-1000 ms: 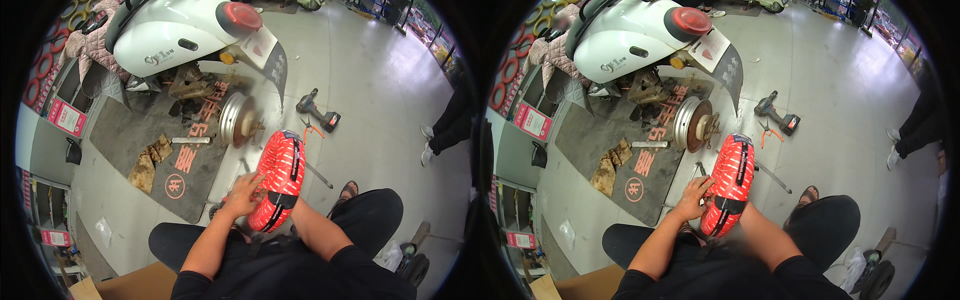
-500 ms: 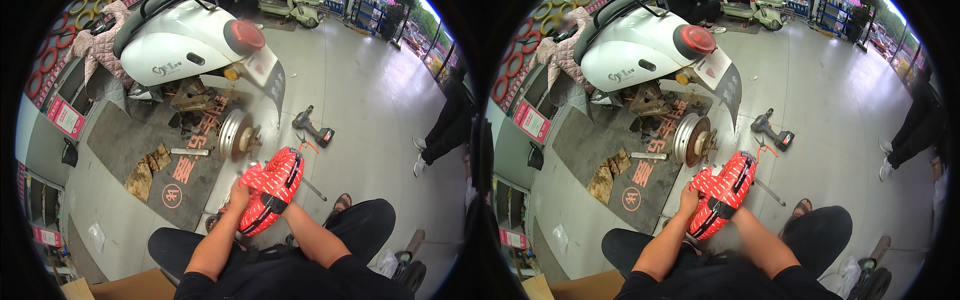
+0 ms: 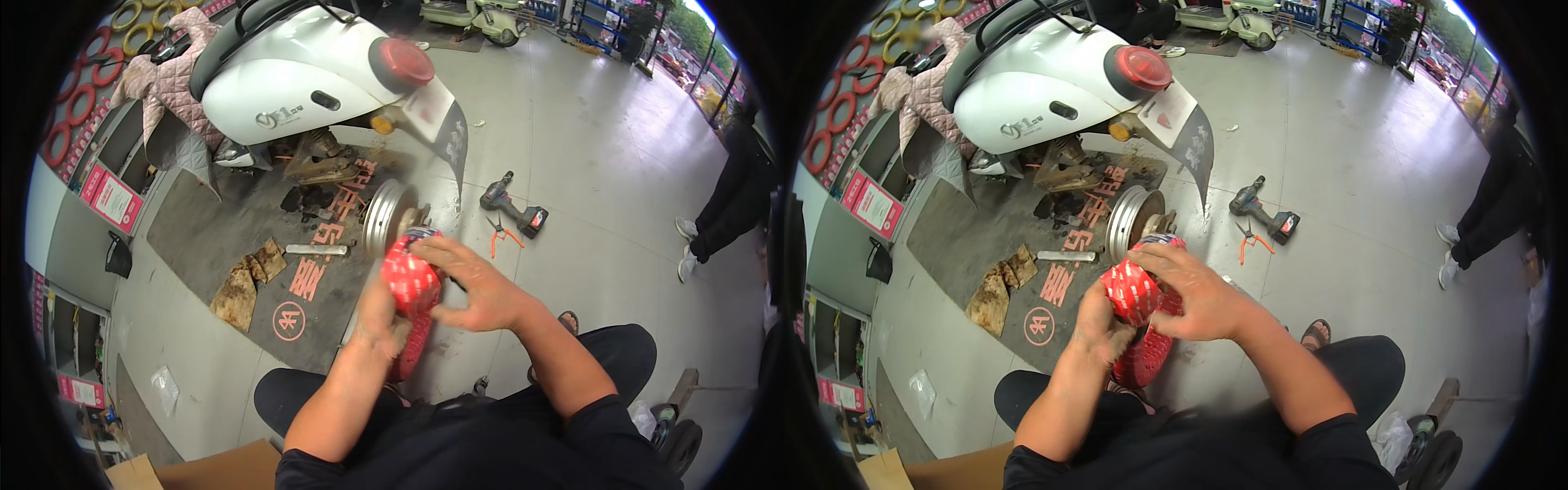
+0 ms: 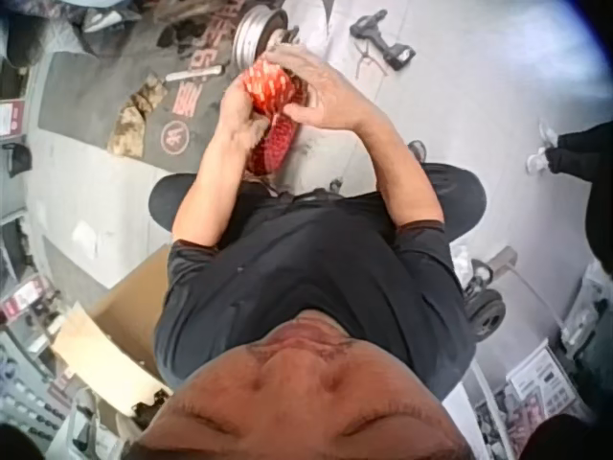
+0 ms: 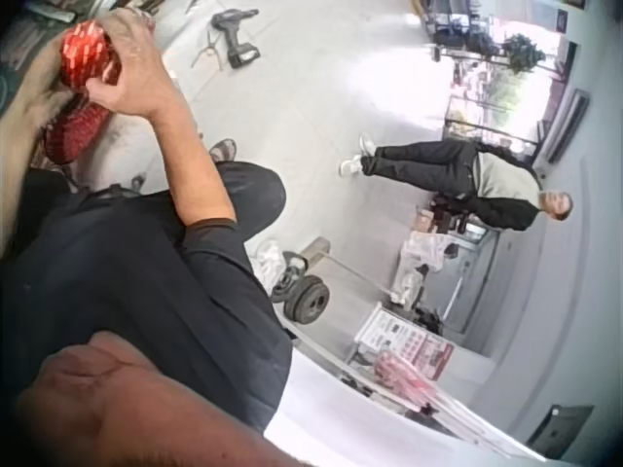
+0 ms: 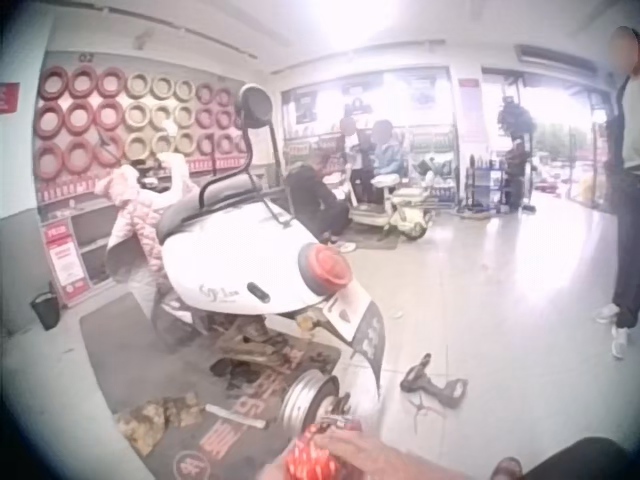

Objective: The person removes red protective wrapping from a new scooter tire, then fits the tire onto a metal rim. They use a tire lever to pry the tire bead over the rim edge and secure it in place.

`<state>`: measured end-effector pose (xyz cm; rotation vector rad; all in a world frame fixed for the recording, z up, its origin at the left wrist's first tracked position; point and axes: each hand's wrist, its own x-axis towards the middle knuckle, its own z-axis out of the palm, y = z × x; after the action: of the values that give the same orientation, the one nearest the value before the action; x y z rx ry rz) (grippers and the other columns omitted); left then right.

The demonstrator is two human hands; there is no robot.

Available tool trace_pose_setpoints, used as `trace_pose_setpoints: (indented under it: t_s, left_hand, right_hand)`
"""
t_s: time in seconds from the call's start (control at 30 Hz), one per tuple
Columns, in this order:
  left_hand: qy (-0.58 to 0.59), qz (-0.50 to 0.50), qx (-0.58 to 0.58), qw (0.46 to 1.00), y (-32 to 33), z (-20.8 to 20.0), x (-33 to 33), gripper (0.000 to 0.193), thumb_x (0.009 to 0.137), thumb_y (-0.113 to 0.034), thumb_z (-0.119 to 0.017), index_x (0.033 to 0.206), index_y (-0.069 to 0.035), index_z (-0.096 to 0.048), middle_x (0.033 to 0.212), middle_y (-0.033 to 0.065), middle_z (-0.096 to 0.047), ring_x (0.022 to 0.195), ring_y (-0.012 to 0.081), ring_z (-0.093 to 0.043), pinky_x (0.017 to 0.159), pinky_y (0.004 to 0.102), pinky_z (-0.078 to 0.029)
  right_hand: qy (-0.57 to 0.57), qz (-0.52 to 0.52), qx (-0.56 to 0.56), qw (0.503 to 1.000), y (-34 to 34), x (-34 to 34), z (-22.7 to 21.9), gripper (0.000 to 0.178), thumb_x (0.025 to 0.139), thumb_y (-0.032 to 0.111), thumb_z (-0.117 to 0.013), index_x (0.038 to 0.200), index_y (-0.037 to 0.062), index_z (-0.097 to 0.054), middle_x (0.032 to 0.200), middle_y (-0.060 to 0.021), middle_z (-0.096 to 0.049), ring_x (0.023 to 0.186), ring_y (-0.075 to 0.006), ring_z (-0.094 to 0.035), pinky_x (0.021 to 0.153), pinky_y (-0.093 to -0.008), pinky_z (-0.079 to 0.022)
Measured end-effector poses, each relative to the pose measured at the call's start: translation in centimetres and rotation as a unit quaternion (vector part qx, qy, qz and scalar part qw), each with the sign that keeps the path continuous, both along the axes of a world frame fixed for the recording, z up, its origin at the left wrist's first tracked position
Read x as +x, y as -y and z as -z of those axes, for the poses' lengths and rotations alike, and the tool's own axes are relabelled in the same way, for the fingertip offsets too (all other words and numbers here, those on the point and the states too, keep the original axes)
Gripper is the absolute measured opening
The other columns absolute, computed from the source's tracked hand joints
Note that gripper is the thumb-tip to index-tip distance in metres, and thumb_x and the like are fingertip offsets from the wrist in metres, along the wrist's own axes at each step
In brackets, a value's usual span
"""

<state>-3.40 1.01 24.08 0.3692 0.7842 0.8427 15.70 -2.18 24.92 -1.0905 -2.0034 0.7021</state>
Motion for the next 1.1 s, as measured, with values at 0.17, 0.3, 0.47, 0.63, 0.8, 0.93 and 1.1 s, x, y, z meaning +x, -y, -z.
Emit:
trace_pose_setpoints:
  t_s: [0.17, 0.3, 0.47, 0.63, 0.8, 0.93, 1.1]
  left_hand:
    - [-0.034, -0.042, -0.014, 0.998, 1.0, 1.2, -1.3, 0.038, 0.11, -0.032, -0.043, 0.127, -0.007, -0.065, 0.12, 0.005, -0.071, 0.112, 0.0184, -0.066, 0.103, 0.0385, -0.051]
    - [-0.065, 0.028, 0.043, 0.997, 2.5, 1.1, -5.3, 0.036, 0.107, -0.034, -0.049, 0.119, -0.003, -0.064, 0.116, 0.0101, -0.07, 0.113, 0.0201, -0.064, 0.096, 0.0377, -0.051]
    - [-0.445, 0.01, 0.239, 0.863, 1.3, 6.0, -10.1, 0.07, 0.097, -0.044, -0.071, 0.14, 0.008, -0.054, 0.132, 0.0254, -0.064, 0.126, 0.034, -0.06, 0.111, 0.0463, -0.046]
    - [-0.596, 0.023, 0.371, 0.711, 1.1, 10.7, -8.9, 0.116, 0.072, -0.052, -0.094, 0.154, 0.009, -0.039, 0.154, 0.031, -0.047, 0.14, 0.039, -0.053, 0.119, 0.0441, -0.041]
    - [-0.518, 0.109, 0.317, 0.787, 3.5, 8.6, -6.5, 0.094, 0.083, -0.045, -0.089, 0.15, 0.007, -0.049, 0.14, 0.0206, -0.064, 0.129, 0.029, -0.062, 0.114, 0.0392, -0.045]
    - [-0.275, 0.147, 0.081, 0.947, 0.5, 12.9, -8.2, 0.046, 0.101, -0.012, -0.059, 0.146, -0.002, -0.058, 0.141, 0.0173, -0.066, 0.126, 0.028, -0.064, 0.103, 0.0395, -0.053]
    - [-0.496, 0.319, 0.576, 0.566, 1.8, 17.1, -9.6, 0.054, 0.09, -0.011, -0.07, 0.143, -0.004, -0.06, 0.14, 0.0194, -0.066, 0.12, 0.0376, -0.067, 0.098, 0.0457, -0.054]
  right_hand:
    - [-0.059, -0.04, -0.005, 0.997, -2.8, -2.0, 5.4, 0.055, 0.09, 0.01, -0.078, 0.14, 0.0035, -0.057, 0.14, -0.0164, -0.061, 0.129, -0.0321, -0.062, 0.111, -0.0407, -0.049]
    - [-0.268, -0.028, -0.268, 0.925, -0.7, -3.6, 9.2, 0.052, 0.097, 0.021, -0.078, 0.142, 0.0021, -0.058, 0.133, -0.0069, -0.065, 0.124, -0.0143, -0.059, 0.108, -0.0331, -0.048]
    - [-0.237, -0.104, -0.427, 0.866, -1.2, -3.3, 9.5, 0.051, 0.101, 0.028, -0.075, 0.143, 0.0022, -0.062, 0.129, -0.0064, -0.069, 0.122, -0.0142, -0.061, 0.108, -0.0323, -0.048]
    - [0.012, -0.055, -0.588, 0.807, -3.1, -1.2, 14.0, 0.034, 0.094, 0.033, -0.075, 0.108, 0.0028, -0.073, 0.087, -0.0072, -0.072, 0.077, -0.0168, -0.066, 0.072, -0.0346, -0.052]
    - [0.175, 0.102, -0.587, 0.784, -3.0, -2.5, 15.8, 0.029, 0.085, 0.033, -0.074, 0.075, 0.0097, -0.061, 0.056, 0.0019, -0.041, 0.045, -0.0149, -0.035, 0.044, -0.0367, -0.029]
    - [-0.001, 0.123, -0.675, 0.728, -2.6, -2.6, 23.5, 0.029, 0.087, 0.036, -0.075, 0.089, 0.0101, -0.063, 0.056, 0.0024, -0.046, 0.044, -0.0139, -0.043, 0.041, -0.0402, -0.031]
    - [-0.141, 0.138, -0.67, 0.716, -1.0, -4.5, 25.3, 0.026, 0.091, 0.033, -0.071, 0.095, 0.0088, -0.064, 0.067, -0.0011, -0.051, 0.054, -0.017, -0.049, 0.05, -0.0407, -0.037]
